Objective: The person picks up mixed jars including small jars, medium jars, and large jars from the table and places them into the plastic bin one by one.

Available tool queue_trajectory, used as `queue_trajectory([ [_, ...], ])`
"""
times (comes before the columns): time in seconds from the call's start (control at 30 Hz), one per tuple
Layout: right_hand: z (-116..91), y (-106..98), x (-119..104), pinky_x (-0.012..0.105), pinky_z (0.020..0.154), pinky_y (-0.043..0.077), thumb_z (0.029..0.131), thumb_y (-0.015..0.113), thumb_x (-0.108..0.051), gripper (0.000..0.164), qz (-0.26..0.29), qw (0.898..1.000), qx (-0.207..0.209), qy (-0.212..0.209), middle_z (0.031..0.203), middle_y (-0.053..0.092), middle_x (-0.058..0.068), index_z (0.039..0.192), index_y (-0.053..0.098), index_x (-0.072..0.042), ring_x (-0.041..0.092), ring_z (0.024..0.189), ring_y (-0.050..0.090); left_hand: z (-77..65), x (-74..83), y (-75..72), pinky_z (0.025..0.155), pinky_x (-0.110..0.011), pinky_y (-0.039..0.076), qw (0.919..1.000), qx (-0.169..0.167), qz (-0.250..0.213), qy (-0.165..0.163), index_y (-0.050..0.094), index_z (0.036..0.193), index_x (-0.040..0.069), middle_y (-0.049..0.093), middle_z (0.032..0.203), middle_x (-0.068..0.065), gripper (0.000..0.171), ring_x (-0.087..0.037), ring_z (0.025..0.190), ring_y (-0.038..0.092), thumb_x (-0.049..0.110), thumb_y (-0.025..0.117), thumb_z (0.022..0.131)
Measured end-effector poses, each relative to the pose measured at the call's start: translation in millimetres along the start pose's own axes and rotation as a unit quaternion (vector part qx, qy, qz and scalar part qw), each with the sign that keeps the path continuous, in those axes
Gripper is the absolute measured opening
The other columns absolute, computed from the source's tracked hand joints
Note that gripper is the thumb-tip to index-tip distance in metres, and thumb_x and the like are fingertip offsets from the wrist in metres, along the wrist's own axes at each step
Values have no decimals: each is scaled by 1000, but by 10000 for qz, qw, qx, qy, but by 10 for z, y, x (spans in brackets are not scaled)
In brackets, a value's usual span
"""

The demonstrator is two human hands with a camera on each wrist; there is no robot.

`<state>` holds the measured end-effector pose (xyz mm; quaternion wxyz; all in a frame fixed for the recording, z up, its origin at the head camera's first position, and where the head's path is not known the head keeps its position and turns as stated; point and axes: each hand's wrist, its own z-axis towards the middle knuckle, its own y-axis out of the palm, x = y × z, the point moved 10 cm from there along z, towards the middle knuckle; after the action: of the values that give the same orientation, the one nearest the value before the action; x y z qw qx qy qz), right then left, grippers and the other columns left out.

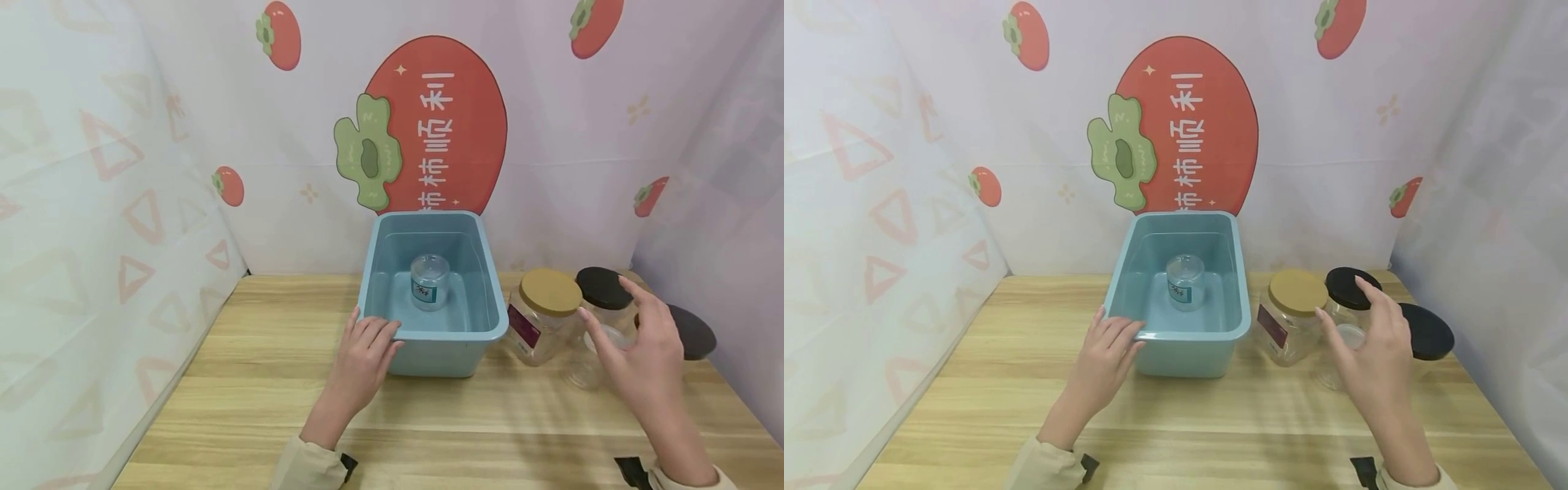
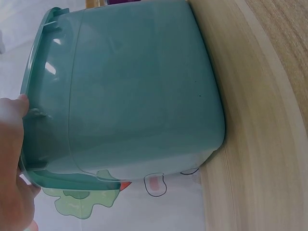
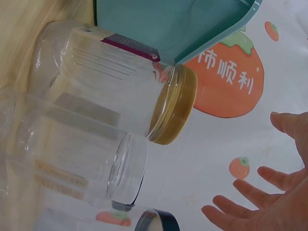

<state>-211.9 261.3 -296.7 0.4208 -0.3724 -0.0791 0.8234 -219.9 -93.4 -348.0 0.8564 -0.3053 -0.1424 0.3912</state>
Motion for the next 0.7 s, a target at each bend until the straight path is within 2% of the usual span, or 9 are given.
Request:
queue_trajectory([
  [0.1, -11, -27, 38, 69, 98, 39, 88, 83, -10, 71, -18, 10000, 37, 68, 140, 55, 37, 151, 52, 3, 57, 121, 51, -1, 4, 0, 111, -64, 46, 10000, -14, 0, -3, 73, 117, 3, 72, 105, -7, 50, -27, 105, 66, 36, 36, 116],
  [0.13, -14, -36, 53, 65, 103, 40, 88, 83, -10, 71, -25, 9999, 54, 87, 140, 55, 37, 151, 52, 3, 57, 123, 51, -2, 4, 0, 111, -64, 46, 10000, -18, -1, -5, 73, 118, 3, 72, 105, -7, 50, -27, 105, 66, 36, 36, 116],
  [0.23, -18, -59, 88, 44, 116, 38, 87, 85, -9, 73, -66, 9999, 98, 122, 142, 56, 34, 151, 53, 1, 57, 127, 51, -5, 5, 2, 111, -64, 46, 10000, -14, -4, -8, 73, 118, 3, 72, 105, -7, 49, -27, 105, 65, 36, 37, 116],
  [0.33, -21, -84, 112, 20, 111, 32, 86, 86, -8, 73, -75, 9998, 140, 107, 143, 57, 32, 151, 53, 1, 56, 128, 52, -9, 6, 4, 111, -64, 46, 10000, 12, -4, 0, 73, 117, 3, 72, 105, -7, 50, -27, 105, 66, 36, 36, 116],
  [0.4, -21, -102, 121, 15, 110, 29, 86, 86, -7, 73, -83, 9998, 159, 78, 144, 57, 31, 151, 53, 1, 56, 127, 52, -11, 6, 4, 111, -64, 46, 10000, 34, -2, 7, 73, 117, 3, 72, 105, -7, 50, -27, 104, 66, 36, 36, 116],
  [0.57, -22, -160, 141, 14, 106, 29, 90, 83, -13, 69, -82, 9996, 275, 15, 141, 58, 34, 150, 54, 2, 54, 122, 52, -13, 8, 3, 110, -64, 47, 10000, 78, 15, 36, 73, 117, 3, 72, 104, -7, 51, -27, 103, 66, 36, 35, 116],
  [0.7, -18, -200, 168, 33, 109, 36, 93, 81, -20, 67, -91, 9993, 366, 41, 139, 57, 36, 150, 54, 3, 55, 120, 51, -12, 5, 8, 110, -64, 47, 10000, 89, 21, 37, 73, 116, 2, 72, 104, -7, 51, -27, 103, 65, 36, 35, 116],
])
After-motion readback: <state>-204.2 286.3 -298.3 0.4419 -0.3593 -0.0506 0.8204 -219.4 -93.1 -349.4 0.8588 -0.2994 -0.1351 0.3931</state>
